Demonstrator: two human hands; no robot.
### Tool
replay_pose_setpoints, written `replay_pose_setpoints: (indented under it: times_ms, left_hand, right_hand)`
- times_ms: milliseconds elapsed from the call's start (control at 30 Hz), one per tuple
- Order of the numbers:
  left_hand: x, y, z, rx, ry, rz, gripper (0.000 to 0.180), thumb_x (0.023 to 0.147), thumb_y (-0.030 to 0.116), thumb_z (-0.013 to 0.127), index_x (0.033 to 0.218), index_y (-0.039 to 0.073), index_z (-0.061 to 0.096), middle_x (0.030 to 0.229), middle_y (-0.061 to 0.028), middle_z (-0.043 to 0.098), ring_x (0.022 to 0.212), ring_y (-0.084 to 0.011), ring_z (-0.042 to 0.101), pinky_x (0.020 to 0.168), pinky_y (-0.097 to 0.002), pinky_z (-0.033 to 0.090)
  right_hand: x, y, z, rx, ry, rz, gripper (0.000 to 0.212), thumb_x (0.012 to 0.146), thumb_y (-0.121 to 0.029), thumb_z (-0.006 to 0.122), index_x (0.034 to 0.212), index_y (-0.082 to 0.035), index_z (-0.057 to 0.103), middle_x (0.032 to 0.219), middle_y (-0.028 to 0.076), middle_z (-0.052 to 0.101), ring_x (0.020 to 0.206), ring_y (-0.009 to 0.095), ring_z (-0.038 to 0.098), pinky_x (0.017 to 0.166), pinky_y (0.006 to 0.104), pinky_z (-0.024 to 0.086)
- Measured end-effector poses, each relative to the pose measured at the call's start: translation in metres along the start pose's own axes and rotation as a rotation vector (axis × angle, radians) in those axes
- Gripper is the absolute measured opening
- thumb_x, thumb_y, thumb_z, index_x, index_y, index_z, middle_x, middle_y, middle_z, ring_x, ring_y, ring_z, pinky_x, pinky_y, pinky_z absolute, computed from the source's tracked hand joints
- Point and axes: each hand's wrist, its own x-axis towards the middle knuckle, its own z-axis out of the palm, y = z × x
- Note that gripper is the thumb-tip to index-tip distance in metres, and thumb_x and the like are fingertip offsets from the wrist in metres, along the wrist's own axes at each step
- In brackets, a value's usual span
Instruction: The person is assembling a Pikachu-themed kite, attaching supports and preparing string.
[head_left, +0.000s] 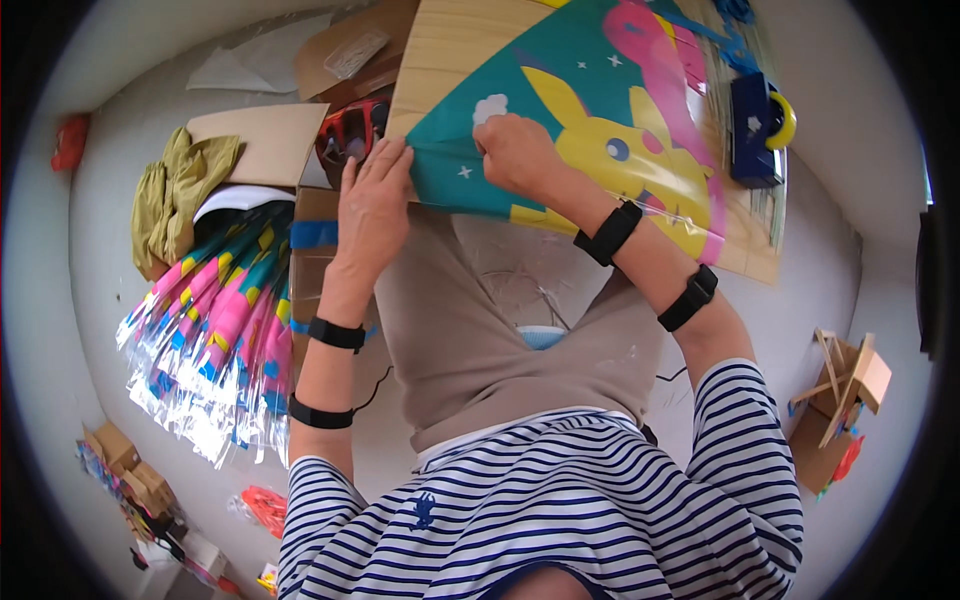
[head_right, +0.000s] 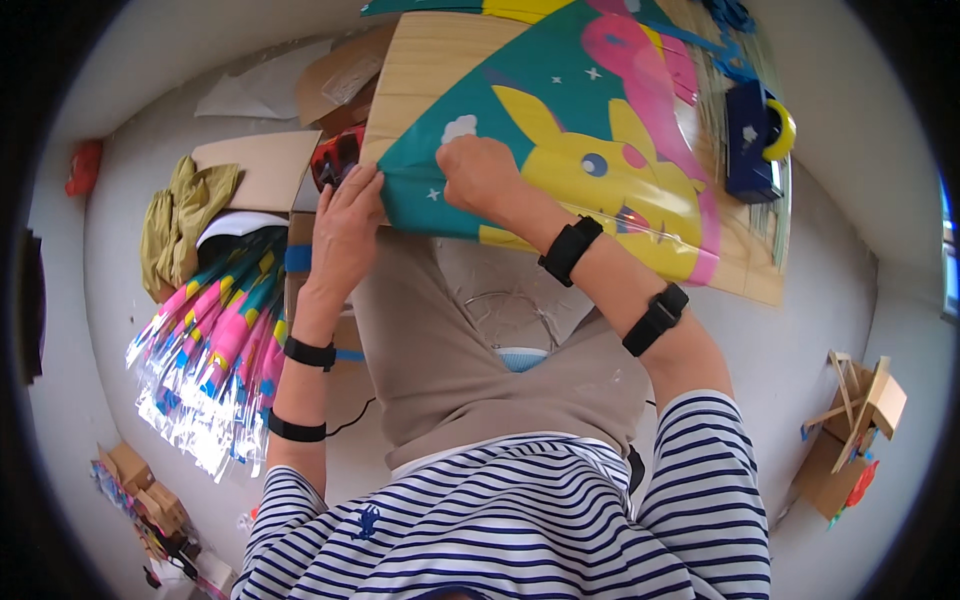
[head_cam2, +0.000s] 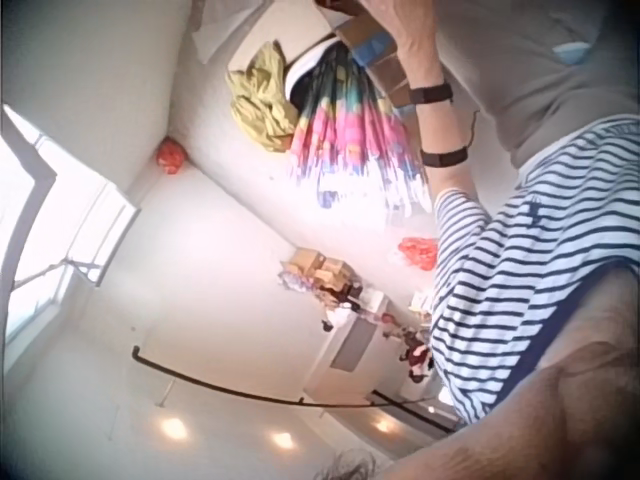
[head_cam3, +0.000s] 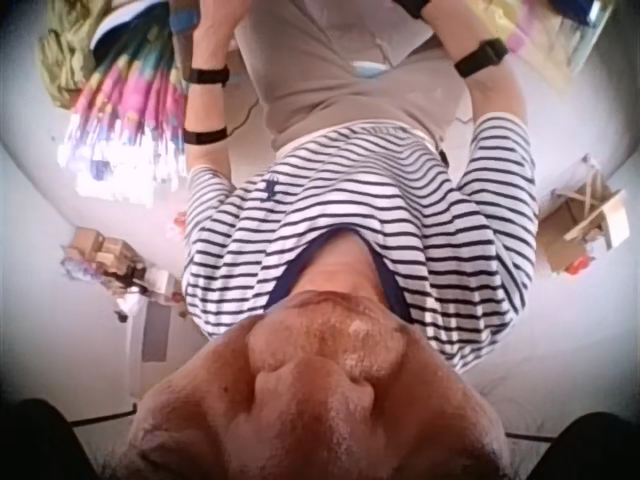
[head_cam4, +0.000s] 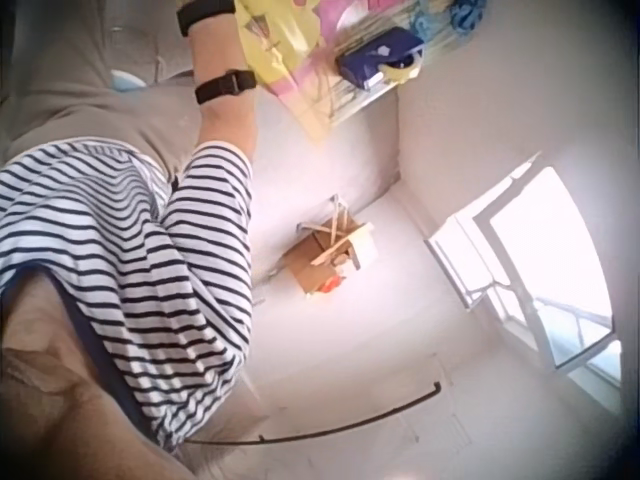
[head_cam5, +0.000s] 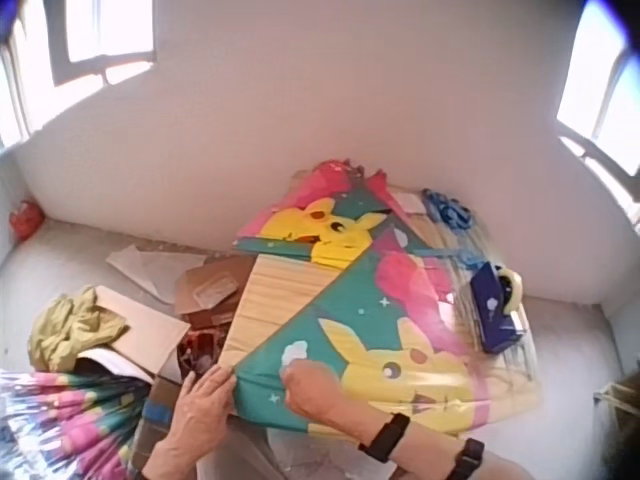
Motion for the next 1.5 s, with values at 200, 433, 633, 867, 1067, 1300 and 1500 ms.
replay_pose_setpoints:
  times_ms: [200, 433, 633, 867, 1067, 1300, 1500]
  left_hand:
    - [0.001, 0.003, -0.003, -0.019, -0.059, -0.02, 0.043, 0.086, -0.002, 0.059, 0.129, 0.003, 0.058, 0.143, -0.0082, 0.052, 0.138, -0.0264, 0.043, 0.112, -0.0532, 0.032]
    - [0.003, 0.003, -0.004, -0.017, -0.098, -0.035, 0.047, 0.086, -0.003, 0.059, 0.132, 0.005, 0.057, 0.145, -0.0068, 0.05, 0.138, -0.0262, 0.042, 0.112, -0.0525, 0.032]
    - [0.008, 0.001, -0.006, -0.006, 0.005, 0.044, 0.041, 0.081, -0.001, 0.064, 0.122, 0.004, 0.063, 0.137, -0.0126, 0.056, 0.131, -0.0282, 0.049, 0.108, -0.0452, 0.039]
    - [0.043, 0.067, 0.008, -0.156, 0.127, 0.122, 0.016, 0.077, 0.004, 0.071, 0.093, 0.003, 0.065, 0.093, -0.0122, 0.063, 0.086, -0.0337, 0.061, 0.072, -0.0443, 0.047]
    - [0.058, 0.08, 0.04, -0.23, 0.019, 0.033, 0.014, 0.076, 0.004, 0.073, 0.082, 0.003, 0.061, 0.084, -0.0127, 0.06, 0.079, -0.034, 0.06, 0.068, -0.0416, 0.047]
    - [0.061, 0.076, 0.043, -0.281, -0.042, -0.047, 0.018, 0.074, 0.002, 0.075, 0.083, 0.002, 0.059, 0.083, -0.0124, 0.061, 0.074, -0.0311, 0.061, 0.067, -0.0392, 0.048]
    - [0.062, 0.076, 0.044, -0.299, -0.034, -0.025, 0.018, 0.074, 0.0, 0.074, 0.084, 0.001, 0.06, 0.082, -0.0125, 0.061, 0.073, -0.0295, 0.061, 0.066, -0.038, 0.048]
  right_hand:
    - [-0.045, 0.031, -0.02, 0.015, 0.051, 0.038, 0.008, 0.07, -0.002, 0.056, 0.073, -0.003, 0.064, 0.081, 0.02, 0.064, 0.081, 0.04, 0.064, 0.069, 0.05, 0.051]
    - [-0.076, 0.059, -0.031, 0.113, 0.091, 0.134, 0.01, 0.074, -0.001, 0.054, 0.075, -0.002, 0.063, 0.08, 0.018, 0.063, 0.078, 0.039, 0.062, 0.068, 0.0469, 0.048]
    - [-0.109, 0.084, -0.054, 0.134, 0.197, 0.158, 0.01, 0.072, -0.002, 0.054, 0.076, -0.002, 0.063, 0.08, 0.017, 0.063, 0.078, 0.039, 0.062, 0.068, 0.0465, 0.049]
    - [-0.091, 0.061, -0.032, 0.023, 0.222, 0.055, 0.011, 0.069, -0.003, 0.059, 0.077, -0.004, 0.065, 0.082, 0.016, 0.064, 0.082, 0.036, 0.065, 0.069, 0.0459, 0.051]
    - [-0.106, 0.07, -0.034, -0.047, 0.178, 0.083, 0.013, 0.07, -0.004, 0.061, 0.081, -0.005, 0.066, 0.085, 0.015, 0.064, 0.083, 0.036, 0.065, 0.07, 0.0462, 0.052]
    - [-0.156, 0.113, -0.053, -0.003, 0.233, 0.118, 0.009, 0.071, -0.003, 0.059, 0.079, -0.004, 0.063, 0.086, 0.014, 0.063, 0.085, 0.036, 0.064, 0.073, 0.0453, 0.051]
    - [-0.203, 0.152, -0.072, 0.062, 0.277, 0.248, 0.007, 0.072, -0.003, 0.057, 0.074, -0.005, 0.063, 0.082, 0.015, 0.063, 0.085, 0.037, 0.062, 0.072, 0.0465, 0.048]
